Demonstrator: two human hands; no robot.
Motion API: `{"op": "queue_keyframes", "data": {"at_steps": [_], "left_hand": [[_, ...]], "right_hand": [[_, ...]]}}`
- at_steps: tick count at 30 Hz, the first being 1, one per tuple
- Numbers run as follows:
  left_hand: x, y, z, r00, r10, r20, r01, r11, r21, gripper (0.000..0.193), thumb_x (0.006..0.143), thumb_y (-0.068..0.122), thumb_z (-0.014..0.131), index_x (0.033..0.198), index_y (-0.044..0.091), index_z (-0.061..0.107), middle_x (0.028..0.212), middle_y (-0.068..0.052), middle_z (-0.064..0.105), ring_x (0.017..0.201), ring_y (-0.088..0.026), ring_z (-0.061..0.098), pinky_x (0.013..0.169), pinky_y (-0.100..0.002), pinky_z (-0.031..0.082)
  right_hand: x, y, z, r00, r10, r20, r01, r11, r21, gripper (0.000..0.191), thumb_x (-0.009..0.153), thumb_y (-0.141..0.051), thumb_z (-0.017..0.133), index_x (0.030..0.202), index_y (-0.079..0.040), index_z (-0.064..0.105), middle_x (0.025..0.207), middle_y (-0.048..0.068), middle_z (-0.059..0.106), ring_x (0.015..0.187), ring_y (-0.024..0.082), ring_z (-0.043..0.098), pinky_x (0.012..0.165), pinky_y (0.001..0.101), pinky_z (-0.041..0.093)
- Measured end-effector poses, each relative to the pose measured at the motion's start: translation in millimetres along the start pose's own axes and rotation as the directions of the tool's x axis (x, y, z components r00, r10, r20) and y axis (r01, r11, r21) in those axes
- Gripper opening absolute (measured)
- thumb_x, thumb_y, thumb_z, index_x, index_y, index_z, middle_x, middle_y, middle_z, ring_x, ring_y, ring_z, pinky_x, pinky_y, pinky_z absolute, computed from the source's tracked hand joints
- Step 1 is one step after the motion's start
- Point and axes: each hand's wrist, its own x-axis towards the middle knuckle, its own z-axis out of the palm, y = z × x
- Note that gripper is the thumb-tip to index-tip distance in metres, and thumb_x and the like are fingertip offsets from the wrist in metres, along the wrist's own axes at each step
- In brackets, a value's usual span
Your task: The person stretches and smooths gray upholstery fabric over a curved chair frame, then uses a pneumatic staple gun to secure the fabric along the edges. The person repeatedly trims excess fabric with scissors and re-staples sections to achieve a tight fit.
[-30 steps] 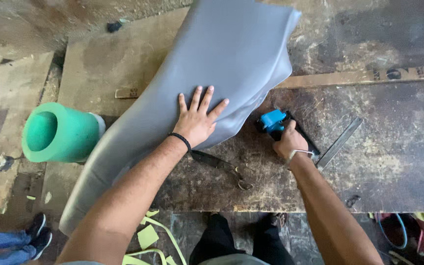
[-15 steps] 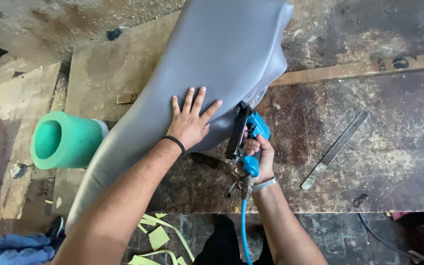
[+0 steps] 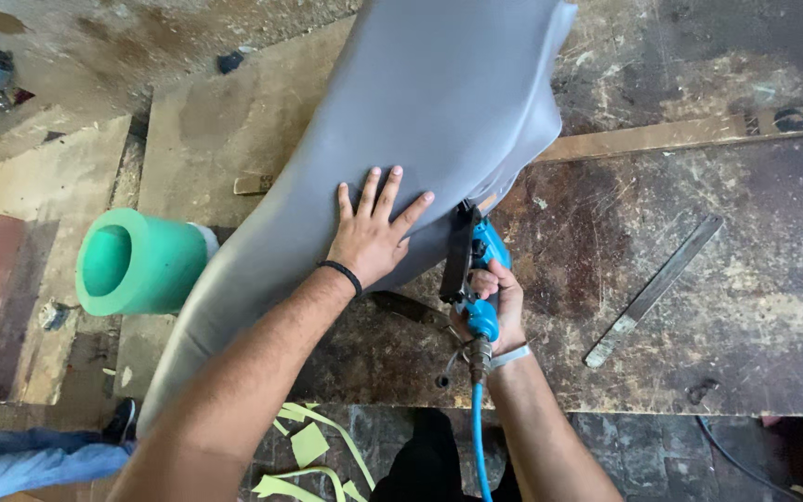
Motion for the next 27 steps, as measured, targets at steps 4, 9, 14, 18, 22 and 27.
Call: {"op": "queue_keyframes", "data": {"at_steps": [4,9,14,18,22,27], "left_hand": [[0,-1,0,1.000,0.000,0.006,0.000,1.000,0.010,0.091,0.087,0.038,0.073,0.161,0.039,0.022,0.167,-0.021,0.012,0.153,-0.046,0.016,0.110,-0.081,0.019],[0,1,4,1.000,0.009,0.018,-0.009,1.000,0.021,0.091,0.087,0.037,0.073,0.161,0.038,0.021,0.167,-0.021,0.011,0.153,-0.046,0.014,0.110,-0.080,0.019],[1,-1,5,1.000,0.008,0.029,-0.008,1.000,0.016,0.093,0.087,0.037,0.074,0.162,0.038,0.020,0.168,-0.021,0.010,0.153,-0.046,0.013,0.111,-0.080,0.018],[0,-1,5,1.000,0.026,0.015,-0.026,1.000,-0.012,0.094,0.086,0.036,0.074,0.162,0.037,0.018,0.167,-0.022,0.010,0.153,-0.047,0.013,0.111,-0.081,0.016],[-2,-6,0,0.998,0.030,0.056,-0.029,0.999,-0.021,0.099,0.085,0.033,0.076,0.163,0.036,0.015,0.169,-0.021,0.006,0.155,-0.046,0.009,0.113,-0.080,0.013],[-11,-42,-6,0.979,0.188,0.073,-0.165,0.956,-0.243,0.109,0.074,0.035,0.079,0.163,0.028,0.016,0.171,-0.018,0.006,0.157,-0.038,0.007,0.122,-0.069,0.009]], "right_hand": [[4,0,-7,0.977,0.131,0.168,-0.148,0.984,0.095,0.042,0.097,-0.028,0.068,0.063,-0.018,0.046,0.054,-0.008,0.046,0.049,0.005,0.052,0.049,0.0196,0.045],[9,5,-18,0.993,0.090,0.070,-0.096,0.992,0.085,0.041,0.096,-0.032,0.070,0.064,-0.018,0.047,0.054,-0.009,0.047,0.048,0.003,0.052,0.048,0.0167,0.044],[12,15,-23,0.980,0.137,0.145,-0.154,0.981,0.117,0.039,0.099,-0.029,0.069,0.069,-0.014,0.049,0.060,-0.006,0.050,0.051,0.003,0.053,0.048,0.0172,0.045],[11,24,-25,0.986,0.156,0.052,-0.160,0.982,0.102,0.036,0.093,-0.029,0.068,0.065,-0.016,0.049,0.056,-0.007,0.049,0.049,0.003,0.052,0.047,0.0175,0.045],[12,34,-24,0.990,0.111,0.085,-0.115,0.993,0.036,0.031,0.097,-0.029,0.071,0.079,-0.009,0.056,0.060,-0.006,0.051,0.050,0.003,0.052,0.046,0.0177,0.045],[9,39,-27,0.985,0.171,0.021,-0.172,0.984,0.048,0.033,0.095,-0.026,0.069,0.110,0.002,0.061,0.064,-0.007,0.052,0.051,0.003,0.051,0.048,0.0196,0.047]]}}
